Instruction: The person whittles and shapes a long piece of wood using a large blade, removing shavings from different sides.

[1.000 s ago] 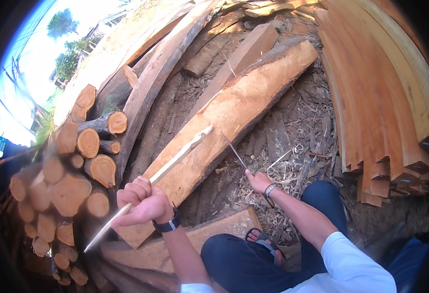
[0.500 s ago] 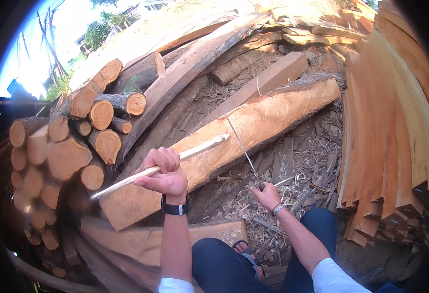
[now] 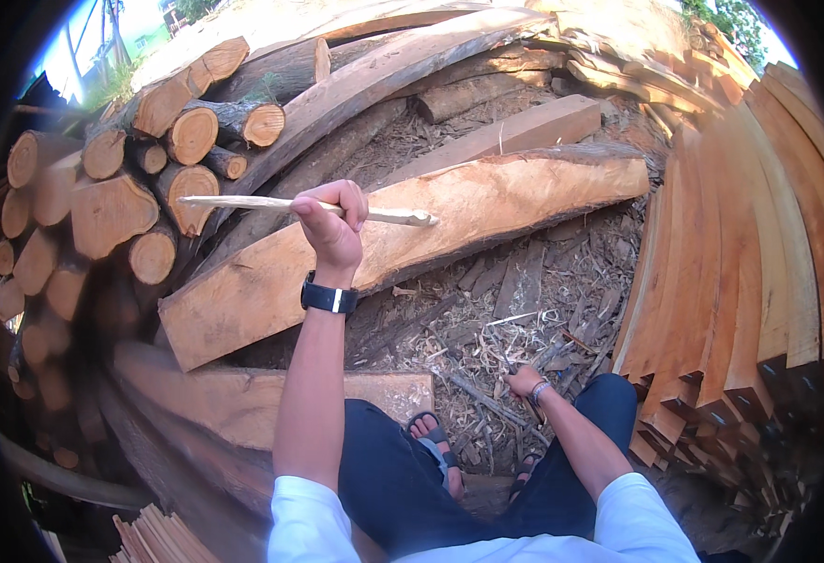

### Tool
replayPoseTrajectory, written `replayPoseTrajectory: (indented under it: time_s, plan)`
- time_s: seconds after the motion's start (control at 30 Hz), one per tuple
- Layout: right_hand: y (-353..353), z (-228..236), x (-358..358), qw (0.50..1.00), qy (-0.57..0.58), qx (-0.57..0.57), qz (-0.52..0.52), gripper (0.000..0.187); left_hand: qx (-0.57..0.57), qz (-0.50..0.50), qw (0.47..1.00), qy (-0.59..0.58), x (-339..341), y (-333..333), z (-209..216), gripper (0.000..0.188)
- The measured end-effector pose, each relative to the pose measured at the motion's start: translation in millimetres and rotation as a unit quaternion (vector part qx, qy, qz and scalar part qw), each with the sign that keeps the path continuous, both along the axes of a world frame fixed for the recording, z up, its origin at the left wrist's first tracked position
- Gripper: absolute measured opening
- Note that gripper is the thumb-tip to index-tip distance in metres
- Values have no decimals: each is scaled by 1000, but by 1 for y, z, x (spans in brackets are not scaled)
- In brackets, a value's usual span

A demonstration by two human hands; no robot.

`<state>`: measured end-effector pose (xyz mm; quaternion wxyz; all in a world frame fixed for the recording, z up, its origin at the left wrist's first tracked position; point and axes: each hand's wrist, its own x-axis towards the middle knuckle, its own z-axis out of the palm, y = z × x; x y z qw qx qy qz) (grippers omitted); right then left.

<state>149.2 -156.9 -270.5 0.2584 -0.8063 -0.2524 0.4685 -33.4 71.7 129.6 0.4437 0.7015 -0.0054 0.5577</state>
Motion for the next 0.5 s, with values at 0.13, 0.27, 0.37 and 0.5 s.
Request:
replayPoseTrajectory:
  time_s: [0.13, 0.27, 0.37, 0.5]
  plan:
    - [-21, 28, -29, 992, -113, 38, 28, 47, -146, 3, 985, -88, -48, -22, 24, 78]
    - [-36, 22, -33, 990, -121, 65, 8, 47, -227, 5, 970, -82, -81, -43, 13, 74]
    - [-32, 25, -33, 993, -98, 65, 15, 47, -281, 20, 957, -71, -103, -53, -11, 73]
    - [-21, 51, -49, 994, -80, 70, 25, 45, -282, 59, 955, -67, -141, -60, -24, 73]
